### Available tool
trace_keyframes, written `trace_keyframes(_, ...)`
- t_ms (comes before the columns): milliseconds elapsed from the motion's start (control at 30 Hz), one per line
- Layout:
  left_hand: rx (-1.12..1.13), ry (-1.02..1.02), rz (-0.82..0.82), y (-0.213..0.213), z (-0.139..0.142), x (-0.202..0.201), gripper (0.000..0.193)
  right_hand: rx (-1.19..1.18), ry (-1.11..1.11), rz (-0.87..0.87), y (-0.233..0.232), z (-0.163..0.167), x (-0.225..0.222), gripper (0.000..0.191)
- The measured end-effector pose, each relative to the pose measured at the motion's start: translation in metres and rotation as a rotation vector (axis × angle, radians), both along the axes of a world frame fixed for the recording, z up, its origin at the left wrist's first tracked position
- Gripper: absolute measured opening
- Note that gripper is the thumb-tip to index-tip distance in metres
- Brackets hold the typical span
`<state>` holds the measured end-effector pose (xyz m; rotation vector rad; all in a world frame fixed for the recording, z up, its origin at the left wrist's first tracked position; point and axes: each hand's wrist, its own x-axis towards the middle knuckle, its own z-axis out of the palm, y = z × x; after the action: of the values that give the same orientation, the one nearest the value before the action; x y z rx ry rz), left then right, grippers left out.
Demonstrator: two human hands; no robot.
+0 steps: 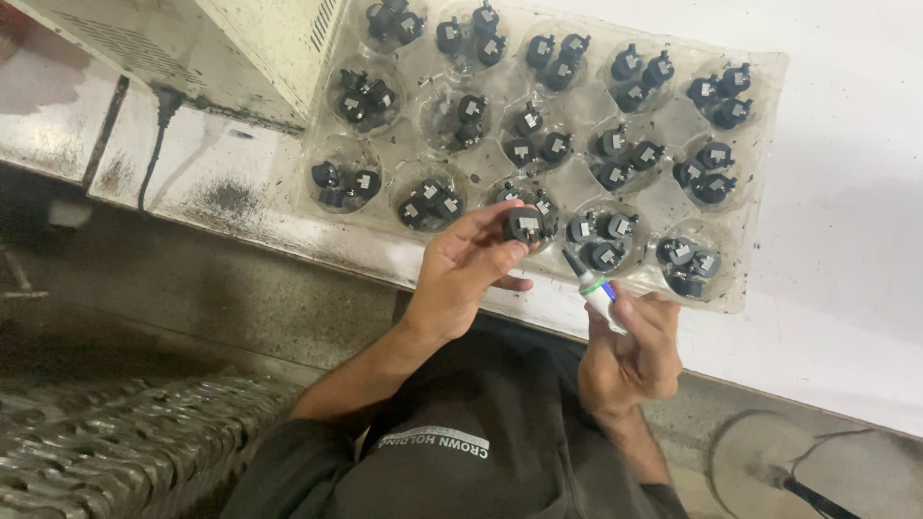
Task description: The person picks black plastic plugs one at a time from a blister tray and applies glue to each plug using a small squeeze bottle, then places the plug back into the tray. At one point the person wipes their hands with a dark cloth before resuming gluing.
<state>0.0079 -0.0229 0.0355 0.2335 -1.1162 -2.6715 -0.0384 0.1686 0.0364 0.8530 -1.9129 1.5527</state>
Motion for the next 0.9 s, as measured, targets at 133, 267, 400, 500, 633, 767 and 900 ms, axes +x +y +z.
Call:
trace_keyframes(133,-0.015,0.046,-0.004,0.006,-0.002,0.0,0.046,0.089,0.098,0.014,-0.001,0.007,0.0,0.05)
trace_keyframes(267,-0.047,0.051,-0.012,0.01,-0.003,0.001,0.045,0.127,0.118,0.011,-0.003,0.011,0.002,0.052)
trace_keyframes(400,-0.135,0.059,0.009,0.011,-0.003,0.002,0.043,0.162,0.112,0.01,-0.002,0.012,0.002,0.052)
trace_keyframes(500,-0.155,0.079,0.016,0.011,-0.003,0.002,0.043,0.17,0.13,-0.009,-0.003,0.011,0.001,0.051)
trace_keyframes(633,-0.175,0.094,0.024,0.012,-0.002,0.002,0.043,0.199,0.11,-0.044,-0.003,0.011,0.003,0.049)
trace_keyframes(767,-0.177,0.11,0.029,0.013,-0.003,0.003,0.042,0.192,0.099,-0.033,-0.001,0.01,0.002,0.046)
trace_keyframes(900,-0.173,0.11,0.025,0.013,-0.005,0.003,0.042,0.182,0.095,-0.02,-0.002,0.009,0.003,0.045)
